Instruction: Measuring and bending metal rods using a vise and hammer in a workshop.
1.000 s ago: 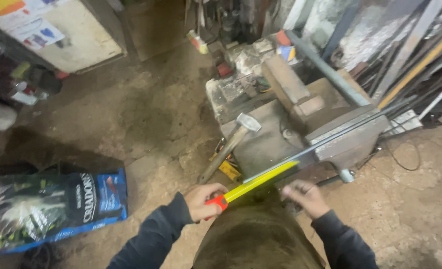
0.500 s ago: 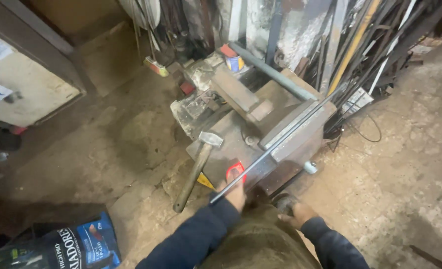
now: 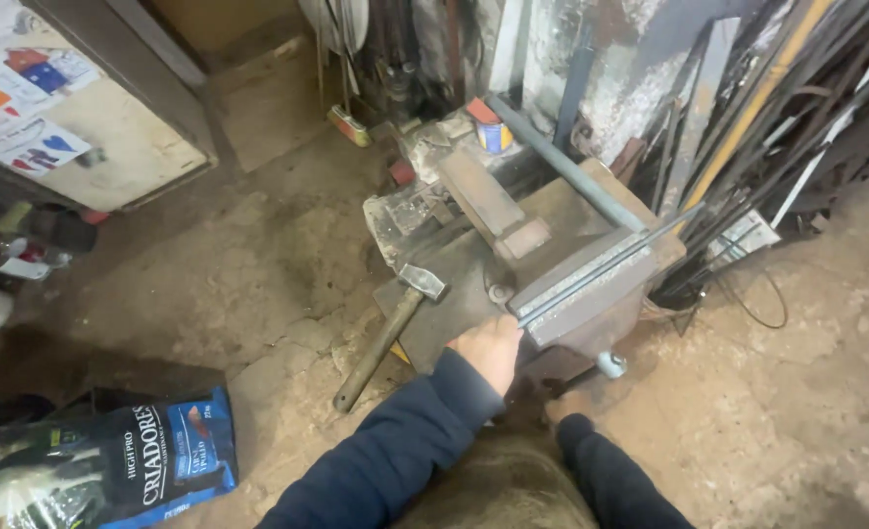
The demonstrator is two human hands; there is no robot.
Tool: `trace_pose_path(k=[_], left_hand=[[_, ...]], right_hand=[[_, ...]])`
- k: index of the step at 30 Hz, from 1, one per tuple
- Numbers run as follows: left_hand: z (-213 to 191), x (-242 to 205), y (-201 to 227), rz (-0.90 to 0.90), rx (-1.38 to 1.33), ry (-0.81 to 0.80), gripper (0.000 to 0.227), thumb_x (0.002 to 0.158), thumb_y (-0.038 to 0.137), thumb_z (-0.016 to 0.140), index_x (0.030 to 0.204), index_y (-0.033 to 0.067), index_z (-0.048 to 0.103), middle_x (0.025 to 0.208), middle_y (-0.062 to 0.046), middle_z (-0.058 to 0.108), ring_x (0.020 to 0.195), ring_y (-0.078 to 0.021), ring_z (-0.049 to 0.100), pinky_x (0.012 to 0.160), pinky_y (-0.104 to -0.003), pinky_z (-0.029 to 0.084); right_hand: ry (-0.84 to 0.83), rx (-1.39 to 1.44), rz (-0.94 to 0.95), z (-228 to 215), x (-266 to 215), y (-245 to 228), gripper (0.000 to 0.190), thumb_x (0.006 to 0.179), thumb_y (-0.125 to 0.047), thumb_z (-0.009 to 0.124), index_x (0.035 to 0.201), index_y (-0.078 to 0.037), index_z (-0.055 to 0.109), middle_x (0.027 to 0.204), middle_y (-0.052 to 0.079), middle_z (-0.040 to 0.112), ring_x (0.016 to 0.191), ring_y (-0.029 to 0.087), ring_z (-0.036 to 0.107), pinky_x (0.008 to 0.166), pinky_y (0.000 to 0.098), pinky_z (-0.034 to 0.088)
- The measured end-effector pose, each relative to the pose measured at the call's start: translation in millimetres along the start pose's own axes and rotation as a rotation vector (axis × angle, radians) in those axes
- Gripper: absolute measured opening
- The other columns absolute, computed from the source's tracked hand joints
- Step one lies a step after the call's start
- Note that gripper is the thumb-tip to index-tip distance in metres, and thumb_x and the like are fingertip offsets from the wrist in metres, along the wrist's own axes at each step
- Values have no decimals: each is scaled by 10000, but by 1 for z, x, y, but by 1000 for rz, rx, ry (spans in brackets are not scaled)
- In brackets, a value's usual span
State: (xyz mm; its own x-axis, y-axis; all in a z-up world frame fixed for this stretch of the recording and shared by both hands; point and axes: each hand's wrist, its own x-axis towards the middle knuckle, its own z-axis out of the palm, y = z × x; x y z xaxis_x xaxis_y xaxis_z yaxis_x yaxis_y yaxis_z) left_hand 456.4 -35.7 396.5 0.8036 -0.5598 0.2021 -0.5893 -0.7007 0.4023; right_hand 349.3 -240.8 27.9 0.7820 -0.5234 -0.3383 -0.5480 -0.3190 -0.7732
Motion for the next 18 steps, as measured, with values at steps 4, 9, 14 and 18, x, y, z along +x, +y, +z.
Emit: trace_pose_path(k=[4,9,14,18], left_hand=[[12,-1,-7,36,-75,32,143,1007,212,568,992,70,580,867,-159,652,762,-375,670,684,-496,532],[26,-2,-11,41,-98,37,146,1011,210,568,977,69,585,865,-158,651,770,-370,676,685,-485,539],[19,4,-7,20,-138,23,171,1002,230,588,959,64,580,875,-161,668,777,-380,682,677,-487,539],[14,8,-4,-78,-173,-89,210,1007,252,594,989,47,551,886,-195,687,781,-408,683,690,-510,534]], right_hand=[[329,-70,32,-59,113,96,174,951,-216,692,1047,-90,763,906,122,786,869,281,751,814,421,589],[695,-129,-445,-223,70,-99,272,989,22,599,1208,-96,712,1002,156,722,973,317,718,890,398,564],[726,-175,-652,-258,54,-131,241,1001,24,673,1225,-36,607,1097,145,711,1050,288,700,947,375,544],[590,-279,-458,-247,47,-111,555,932,-15,711,1467,-38,565,1160,179,686,890,276,666,849,382,539]])
